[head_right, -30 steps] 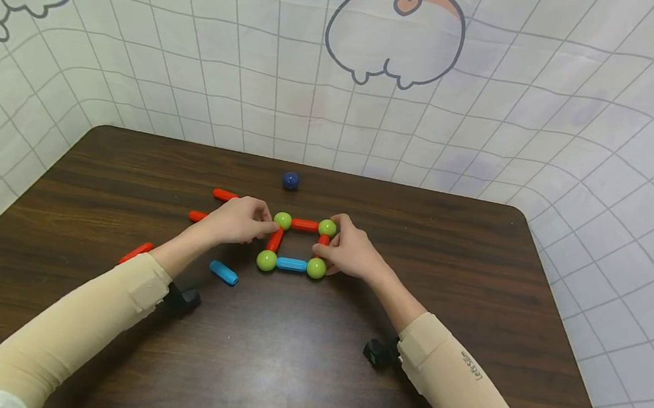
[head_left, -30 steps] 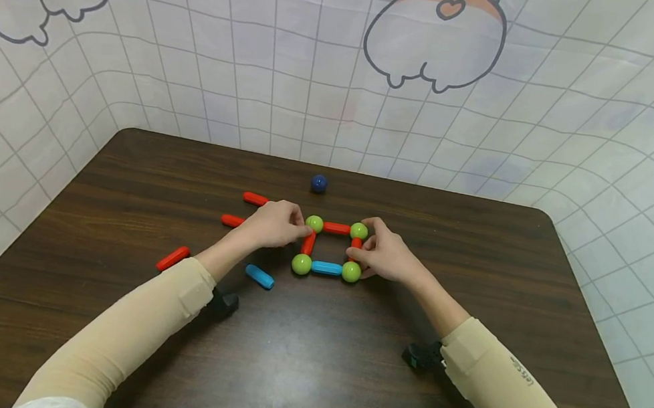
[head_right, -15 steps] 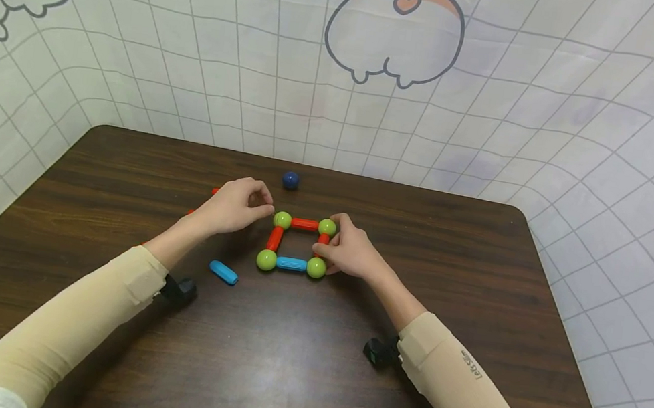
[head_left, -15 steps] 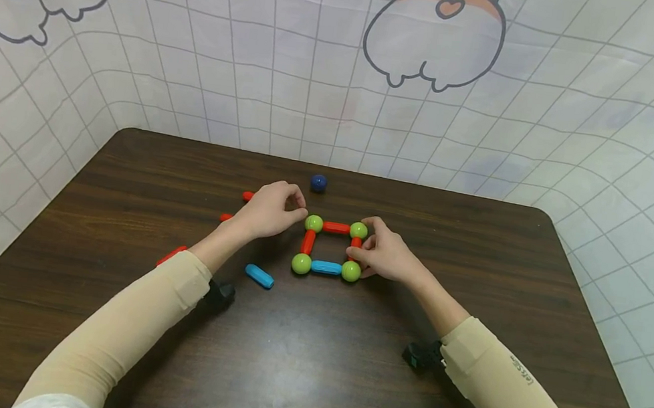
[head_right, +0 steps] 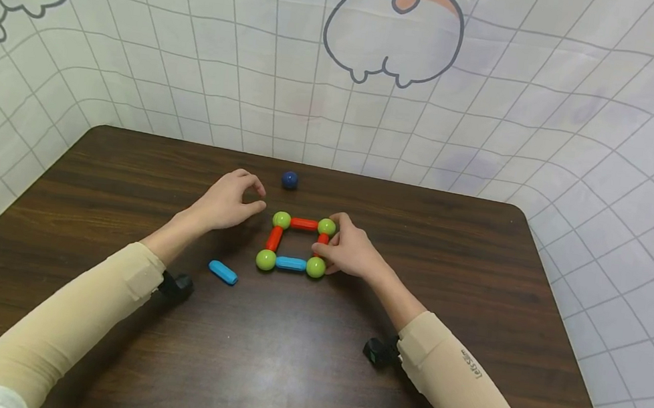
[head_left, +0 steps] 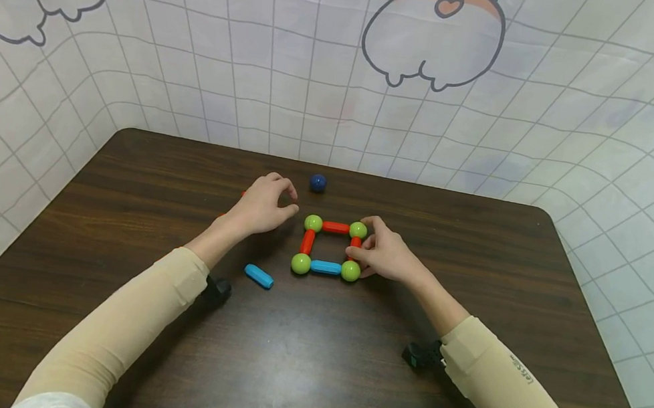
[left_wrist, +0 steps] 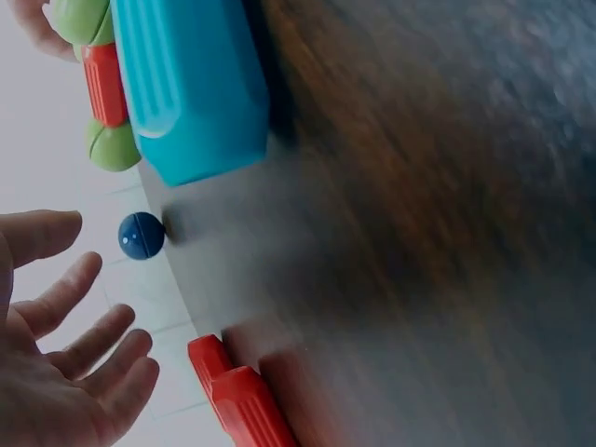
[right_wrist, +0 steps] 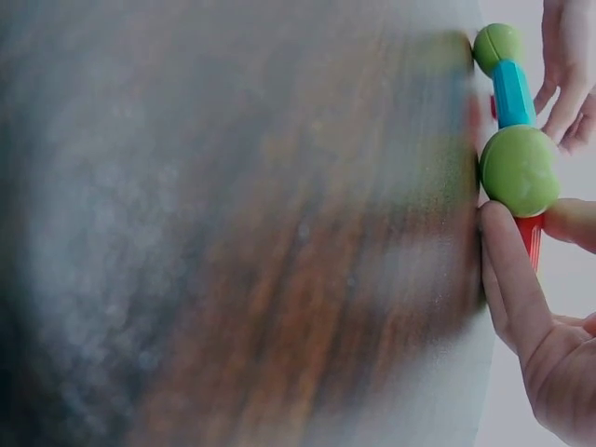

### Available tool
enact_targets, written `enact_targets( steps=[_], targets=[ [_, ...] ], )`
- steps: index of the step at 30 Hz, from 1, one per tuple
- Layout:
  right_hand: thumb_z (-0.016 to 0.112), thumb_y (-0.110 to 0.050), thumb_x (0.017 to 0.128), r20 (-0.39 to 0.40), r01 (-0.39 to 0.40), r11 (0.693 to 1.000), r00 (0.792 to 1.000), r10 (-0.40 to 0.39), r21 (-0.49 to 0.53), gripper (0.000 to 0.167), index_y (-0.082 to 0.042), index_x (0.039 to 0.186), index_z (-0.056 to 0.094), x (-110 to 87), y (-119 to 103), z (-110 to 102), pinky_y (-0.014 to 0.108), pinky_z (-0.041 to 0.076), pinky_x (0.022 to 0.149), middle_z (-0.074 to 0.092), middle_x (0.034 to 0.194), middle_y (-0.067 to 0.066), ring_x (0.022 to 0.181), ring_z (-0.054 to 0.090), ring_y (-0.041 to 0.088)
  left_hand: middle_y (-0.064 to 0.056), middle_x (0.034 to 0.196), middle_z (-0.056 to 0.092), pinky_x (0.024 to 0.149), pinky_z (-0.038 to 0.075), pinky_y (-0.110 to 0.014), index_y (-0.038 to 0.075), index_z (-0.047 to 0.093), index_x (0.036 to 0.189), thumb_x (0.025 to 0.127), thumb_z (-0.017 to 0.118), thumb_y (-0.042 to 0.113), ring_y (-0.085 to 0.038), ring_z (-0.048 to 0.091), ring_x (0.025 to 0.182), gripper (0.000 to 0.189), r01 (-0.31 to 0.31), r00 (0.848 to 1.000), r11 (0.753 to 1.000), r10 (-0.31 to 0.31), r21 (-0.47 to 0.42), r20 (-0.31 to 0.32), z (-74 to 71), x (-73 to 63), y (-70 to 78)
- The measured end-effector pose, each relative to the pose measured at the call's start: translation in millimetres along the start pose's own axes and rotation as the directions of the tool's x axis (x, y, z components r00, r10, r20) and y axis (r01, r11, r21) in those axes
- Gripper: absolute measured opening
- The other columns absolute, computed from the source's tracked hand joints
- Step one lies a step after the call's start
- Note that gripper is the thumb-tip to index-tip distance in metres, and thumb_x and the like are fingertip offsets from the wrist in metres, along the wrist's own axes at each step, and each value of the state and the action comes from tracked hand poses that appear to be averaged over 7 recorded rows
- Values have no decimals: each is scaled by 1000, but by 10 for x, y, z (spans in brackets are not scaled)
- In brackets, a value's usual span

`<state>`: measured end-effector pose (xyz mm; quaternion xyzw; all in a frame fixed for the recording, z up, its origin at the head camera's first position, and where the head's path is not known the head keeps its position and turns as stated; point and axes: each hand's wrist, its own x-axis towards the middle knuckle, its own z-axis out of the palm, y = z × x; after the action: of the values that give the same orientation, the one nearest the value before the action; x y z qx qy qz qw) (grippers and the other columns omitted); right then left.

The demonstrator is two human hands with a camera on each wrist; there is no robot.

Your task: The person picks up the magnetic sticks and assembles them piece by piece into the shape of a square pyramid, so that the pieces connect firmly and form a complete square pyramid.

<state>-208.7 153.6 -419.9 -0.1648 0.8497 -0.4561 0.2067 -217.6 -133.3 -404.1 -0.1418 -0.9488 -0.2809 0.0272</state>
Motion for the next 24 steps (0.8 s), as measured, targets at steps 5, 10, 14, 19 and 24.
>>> enact_targets(
  steps=[5, 10, 14, 19, 24],
  targets=[
    [74, -16, 96, 2, -1, 1000, 1000, 1, 3, 73, -1, 152, 29, -7, -9, -2, 38, 61, 68, 64, 96, 16, 76, 70, 24, -24, 141, 49, 105, 40, -55, 0, 64, 122, 99, 67, 22, -43, 45, 130, 32, 32, 999, 998, -34, 45, 37, 11, 7, -44],
    [75, -16, 96, 1, 1, 1000, 1000, -1, 7, 72, -1, 151, 30, -5, -3, -4, 38, 61, 68, 64, 96, 17, 76, 70, 25, -25, 146, 46, 107, 38, -58, 0, 63, 128, 100, 67, 24, -45, 43, 132, 37, 55, 994, 996, -61, 66, 87, 6, 6, -68],
    [75, -16, 96, -2, -1, 1000, 1000, 1, 7, 72, -2, 151, 30, 4, 8, -4, 38, 61, 68, 64, 96, 17, 75, 70, 25, -25, 144, 49, 107, 38, -59, 0, 63, 129, 100, 67, 24, -45, 46, 131, 38, 61, 991, 995, -70, 77, 117, -16, -4, -74],
    [75, -16, 96, -5, -3, 1000, 1000, 3, 3, 73, -2, 151, 30, 3, 11, 0, 38, 61, 68, 63, 96, 17, 76, 70, 26, -23, 136, 54, 103, 42, -57, 0, 64, 128, 100, 67, 21, -42, 52, 124, 35, 57, 990, 995, -67, 81, 122, -23, 7, -128],
    [75, -16, 96, -6, -9, 1000, 1000, 9, 1, 72, -2, 151, 30, 1, 9, 5, 38, 61, 68, 63, 96, 17, 75, 70, 25, -23, 129, 57, 99, 46, -54, -1, 65, 125, 99, 66, 15, -40, 56, 116, 30, 82, 991, 992, -92, 93, 98, -49, 8, -182]
  ],
)
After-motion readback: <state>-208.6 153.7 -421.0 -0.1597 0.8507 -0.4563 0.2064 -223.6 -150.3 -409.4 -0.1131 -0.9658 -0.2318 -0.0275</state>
